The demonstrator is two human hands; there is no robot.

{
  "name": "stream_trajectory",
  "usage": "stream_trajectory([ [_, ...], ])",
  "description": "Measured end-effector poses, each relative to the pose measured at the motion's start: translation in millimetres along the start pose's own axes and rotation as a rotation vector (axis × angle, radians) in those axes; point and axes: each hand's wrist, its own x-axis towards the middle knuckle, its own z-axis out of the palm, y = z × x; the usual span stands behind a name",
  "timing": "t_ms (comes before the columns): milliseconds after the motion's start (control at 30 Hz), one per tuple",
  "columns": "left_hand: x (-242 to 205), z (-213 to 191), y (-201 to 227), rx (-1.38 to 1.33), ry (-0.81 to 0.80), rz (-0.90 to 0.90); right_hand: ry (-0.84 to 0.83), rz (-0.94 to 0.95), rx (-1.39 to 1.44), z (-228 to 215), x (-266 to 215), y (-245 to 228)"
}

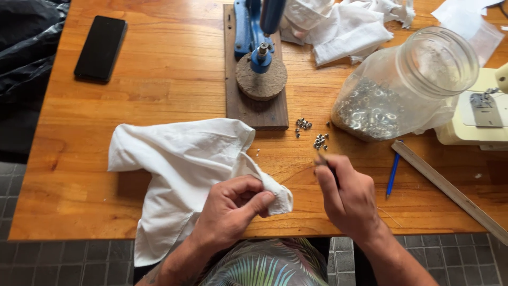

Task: Attaching metal fasteners to a white fabric strip using a manual hand press

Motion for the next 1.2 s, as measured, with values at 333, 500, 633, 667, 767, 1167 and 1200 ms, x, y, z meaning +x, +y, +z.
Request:
stream_trajectory([
  [333, 3.7, -29.8, -70.6, -0.176, 0.251, -0.052, 0.137, -0.225, -0.271, 51.9, -14.8, -25.7],
  [500, 2.7, -35.6, -81.1, -0.114, 0.255, -0.052, 0.178, -0.213, -0.24, 45.1, -10.1, -21.7],
  [633, 3.4, -34.8, -84.3, -0.156, 0.251, -0.034, 0.318, -0.077, -0.094, 14.9, -5.3, 14.0],
  [667, 3.6, -33.5, -82.9, -0.125, 0.247, -0.037, 0.247, 0.068, -0.055, 8.8, -6.5, 26.9],
  [767, 4.5, -29.6, -82.9, -0.121, 0.233, -0.034, 0.126, 0.157, 0.022, -0.5, -10.6, 39.5],
  [1167, 9.8, -18.6, -42.0, 0.035, 0.191, 0.026, 0.107, -0.157, -0.107, 21.4, 11.4, 17.5],
  [1200, 10.3, -17.4, -39.2, 0.067, 0.172, 0.069, 0.12, -0.163, -0.111, 20.5, 10.9, 14.6],
])
